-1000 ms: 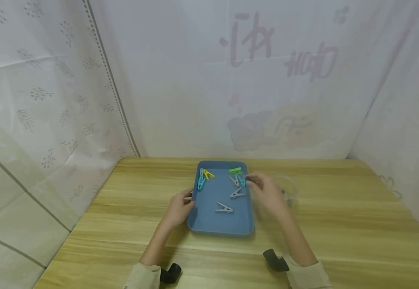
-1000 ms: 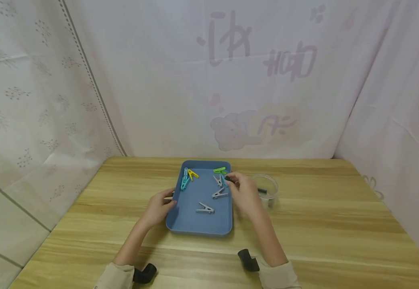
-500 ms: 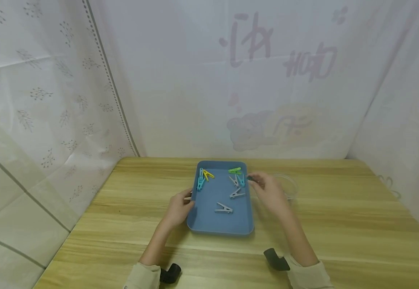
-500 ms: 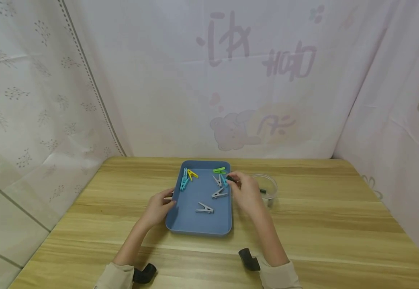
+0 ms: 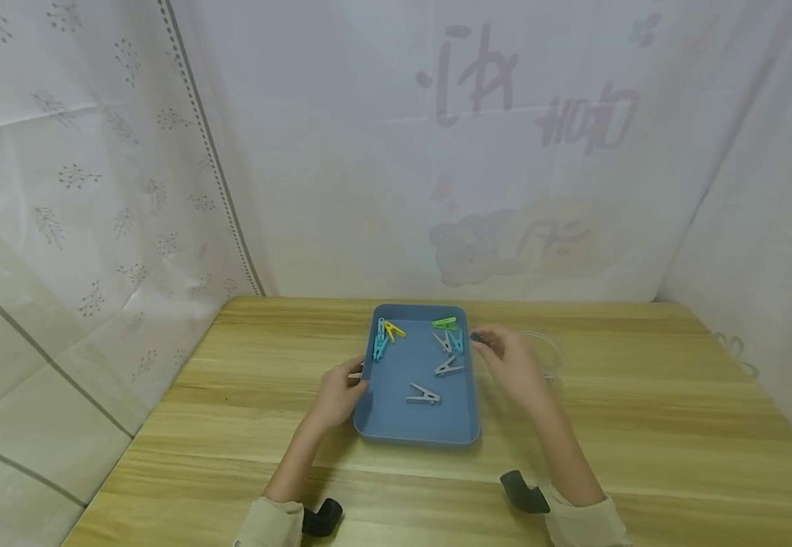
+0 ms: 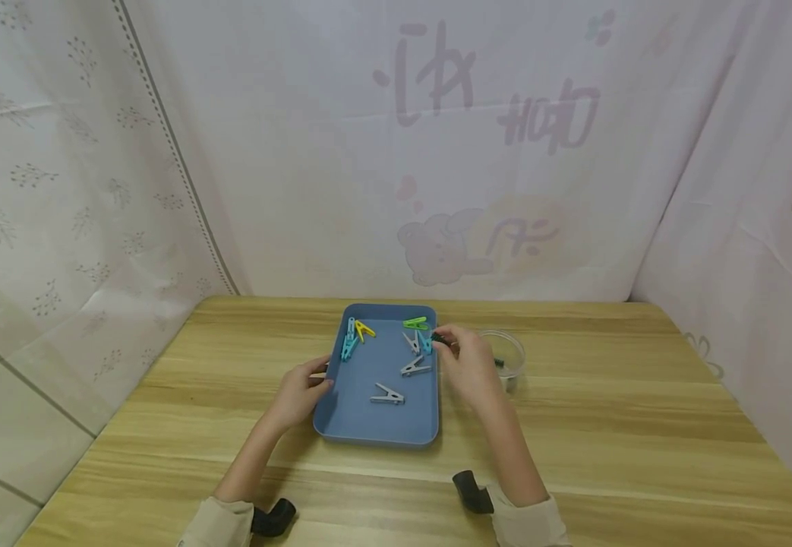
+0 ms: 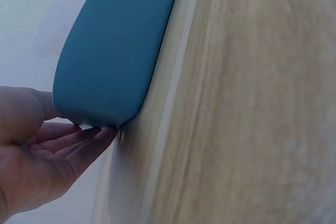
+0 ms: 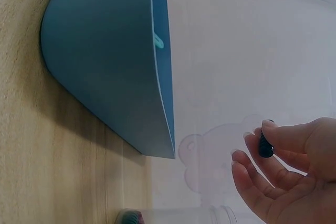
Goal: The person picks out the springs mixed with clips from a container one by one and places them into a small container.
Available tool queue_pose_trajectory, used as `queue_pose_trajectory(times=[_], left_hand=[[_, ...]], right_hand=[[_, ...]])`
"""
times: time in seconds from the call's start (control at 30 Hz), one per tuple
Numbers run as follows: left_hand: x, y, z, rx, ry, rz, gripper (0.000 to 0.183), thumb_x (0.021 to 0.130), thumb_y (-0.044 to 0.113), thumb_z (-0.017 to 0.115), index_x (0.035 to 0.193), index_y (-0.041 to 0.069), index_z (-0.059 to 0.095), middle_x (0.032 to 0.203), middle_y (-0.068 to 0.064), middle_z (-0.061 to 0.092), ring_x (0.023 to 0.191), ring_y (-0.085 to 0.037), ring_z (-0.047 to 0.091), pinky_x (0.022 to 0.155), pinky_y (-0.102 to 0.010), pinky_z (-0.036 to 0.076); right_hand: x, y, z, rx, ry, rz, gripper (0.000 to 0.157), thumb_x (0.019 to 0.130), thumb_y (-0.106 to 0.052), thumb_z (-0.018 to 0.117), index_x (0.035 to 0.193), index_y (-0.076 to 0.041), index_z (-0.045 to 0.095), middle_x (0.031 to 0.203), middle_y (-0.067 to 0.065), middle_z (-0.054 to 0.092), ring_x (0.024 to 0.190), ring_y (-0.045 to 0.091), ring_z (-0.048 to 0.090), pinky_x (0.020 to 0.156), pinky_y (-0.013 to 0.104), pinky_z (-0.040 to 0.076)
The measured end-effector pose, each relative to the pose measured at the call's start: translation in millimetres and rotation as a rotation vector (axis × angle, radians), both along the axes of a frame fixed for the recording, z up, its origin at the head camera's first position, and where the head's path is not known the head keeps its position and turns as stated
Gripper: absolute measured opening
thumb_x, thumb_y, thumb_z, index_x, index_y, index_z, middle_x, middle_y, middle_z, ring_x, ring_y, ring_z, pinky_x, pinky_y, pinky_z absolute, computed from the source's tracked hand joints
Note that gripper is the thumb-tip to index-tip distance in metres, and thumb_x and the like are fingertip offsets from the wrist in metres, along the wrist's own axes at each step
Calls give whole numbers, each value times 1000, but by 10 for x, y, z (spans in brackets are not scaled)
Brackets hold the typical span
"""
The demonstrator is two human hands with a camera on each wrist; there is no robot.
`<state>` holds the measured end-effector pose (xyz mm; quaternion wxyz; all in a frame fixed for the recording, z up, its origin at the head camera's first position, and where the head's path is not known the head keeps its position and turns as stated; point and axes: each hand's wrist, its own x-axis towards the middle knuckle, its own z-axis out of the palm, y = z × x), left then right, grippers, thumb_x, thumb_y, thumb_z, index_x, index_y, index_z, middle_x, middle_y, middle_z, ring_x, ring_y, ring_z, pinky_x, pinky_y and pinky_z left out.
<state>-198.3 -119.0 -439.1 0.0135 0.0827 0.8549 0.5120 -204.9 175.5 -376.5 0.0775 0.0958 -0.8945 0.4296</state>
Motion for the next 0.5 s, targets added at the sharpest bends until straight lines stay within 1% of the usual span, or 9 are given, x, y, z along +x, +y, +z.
queue_pose_trajectory(times=[0.27,0.4,0.5], left_hand=[[-23,-9,-15,-14,14,2,48,101,-5,58,147,-17,49,135,-39,61,117,-54,67,94,-54,62],[-19,-12,-37,-4,8,-6,48,102,-5,58,148,-16,49,137,-39,60,119,-54,66,95,-55,62],[-19,-15,-47,0,3,-10,49,102,-4,57,148,-17,48,137,-39,59,119,-55,66,95,-55,62]], right_hand=[[12,19,38,14,4,-7,28,106,-8,61,130,7,66,128,28,70,121,47,66,103,59,56],[6,49,41,6,5,-3,29,106,-6,61,131,9,65,129,29,69,120,48,67,103,59,56],[-8,86,41,8,10,-2,27,106,-5,60,129,9,65,127,30,70,118,47,68,101,58,58]])
